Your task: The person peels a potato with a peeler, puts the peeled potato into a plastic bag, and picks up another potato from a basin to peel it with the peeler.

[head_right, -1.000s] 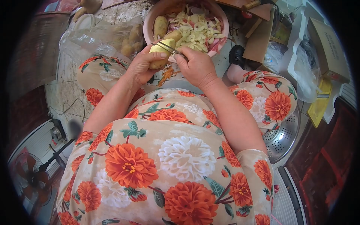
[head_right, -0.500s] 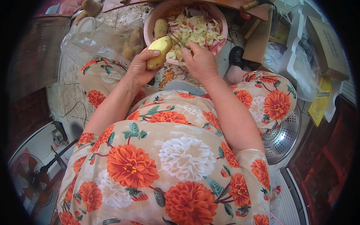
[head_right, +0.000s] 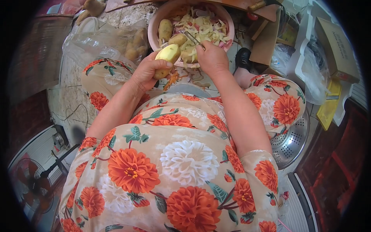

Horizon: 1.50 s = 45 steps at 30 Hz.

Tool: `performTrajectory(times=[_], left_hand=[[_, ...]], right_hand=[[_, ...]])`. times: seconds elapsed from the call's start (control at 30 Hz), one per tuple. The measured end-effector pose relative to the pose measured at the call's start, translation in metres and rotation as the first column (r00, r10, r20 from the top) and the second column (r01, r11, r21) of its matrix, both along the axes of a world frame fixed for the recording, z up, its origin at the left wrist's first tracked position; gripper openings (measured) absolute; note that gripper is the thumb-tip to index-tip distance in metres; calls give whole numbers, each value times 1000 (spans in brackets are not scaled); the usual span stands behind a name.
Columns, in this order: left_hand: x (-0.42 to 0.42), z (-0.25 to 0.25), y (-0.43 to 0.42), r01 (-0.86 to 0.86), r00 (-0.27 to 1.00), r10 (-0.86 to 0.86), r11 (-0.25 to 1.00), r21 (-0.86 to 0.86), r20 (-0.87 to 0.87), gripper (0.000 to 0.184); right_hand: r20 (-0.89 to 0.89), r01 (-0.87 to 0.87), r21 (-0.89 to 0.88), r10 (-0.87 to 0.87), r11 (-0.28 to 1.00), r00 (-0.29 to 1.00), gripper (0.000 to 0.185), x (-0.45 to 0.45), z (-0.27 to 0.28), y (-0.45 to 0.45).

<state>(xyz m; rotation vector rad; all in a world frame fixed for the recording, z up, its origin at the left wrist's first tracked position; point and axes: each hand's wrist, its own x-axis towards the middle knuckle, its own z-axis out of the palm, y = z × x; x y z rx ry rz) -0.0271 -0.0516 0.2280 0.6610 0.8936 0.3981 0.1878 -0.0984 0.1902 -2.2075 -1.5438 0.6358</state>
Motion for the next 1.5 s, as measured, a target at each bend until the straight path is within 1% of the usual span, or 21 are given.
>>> performTrajectory(times=[0.1,0.17,0.2,0.27,0.4,0.47,0.5,0.57,0.7,0.77,0.9,0.97,1.0,1.07,1.1,1.17,1.2,1.27,1.4,1.47,1.5], left_hand=[[5,3,0,-8,994,11,1000,30,-109,49],[10,4,-3,-58,989,61,998,25,-136,49],[10,2,-3,-60,989,62,998,21,-134,49],[7,-6,0,-14,992,10,1000,-24,-126,49],[4,-7,-3,-18,996,12,998,-68,-89,54],[7,0,-6,21,996,-18,999,29,-89,61],[8,3,-3,21,996,-18,999,35,-86,61],[7,9,-3,-68,992,70,997,29,-106,67],[11,7,-1,-42,979,52,998,56,-196,69],[14,6,-2,49,949,3,986,157,-315,75],[13,-1,-6,42,923,67,961,273,-378,78],[12,5,-9,92,941,13,952,293,-338,78],[13,7,-9,98,941,8,950,295,-339,78],[12,9,-6,68,943,31,957,282,-333,75],[12,9,-6,63,943,34,959,278,-332,75],[13,8,-3,-8,961,54,986,166,-272,71],[14,7,-1,-6,960,52,986,165,-276,71],[14,1,0,-71,982,79,996,50,-172,67],[11,0,-2,-41,983,44,999,19,-177,65],[15,13,-8,-26,976,53,991,132,-212,64],[13,10,-5,-26,976,54,990,135,-211,64]], right_hand=[[-65,-30,93,36,995,997,30,-9,16,-8],[-201,-122,136,148,983,968,28,-18,29,-18],[-199,-123,132,148,983,969,28,-22,34,-23],[-181,-267,211,306,940,934,21,-31,40,-28],[-94,-228,155,245,961,965,27,-18,18,-19],[34,-41,-114,45,993,998,28,6,-16,-7],[37,-40,-109,44,993,998,28,5,-10,-4],[6,-44,52,44,998,999,29,-1,0,-2],[-72,-75,45,78,996,994,29,-18,26,-15],[-196,-215,87,228,973,954,27,-25,37,-22],[-99,-285,140,299,948,949,29,-25,20,-21],[63,-110,-204,126,973,990,29,-3,2,-4],[62,-105,-201,119,974,991,29,-2,4,-5],[16,-23,-71,24,997,1000,28,0,7,0],[16,-28,-75,29,997,999,28,-3,11,-2],[-97,-108,96,117,989,988,25,-15,25,-11],[-101,-106,96,116,990,988,25,-21,31,-16],[-168,-243,77,253,967,953,24,-28,41,-24],[-94,-201,106,211,974,973,25,-22,15,-16],[73,-23,-216,40,976,997,27,1,-15,-4],[74,-23,-213,40,977,996,27,1,-11,-2]])
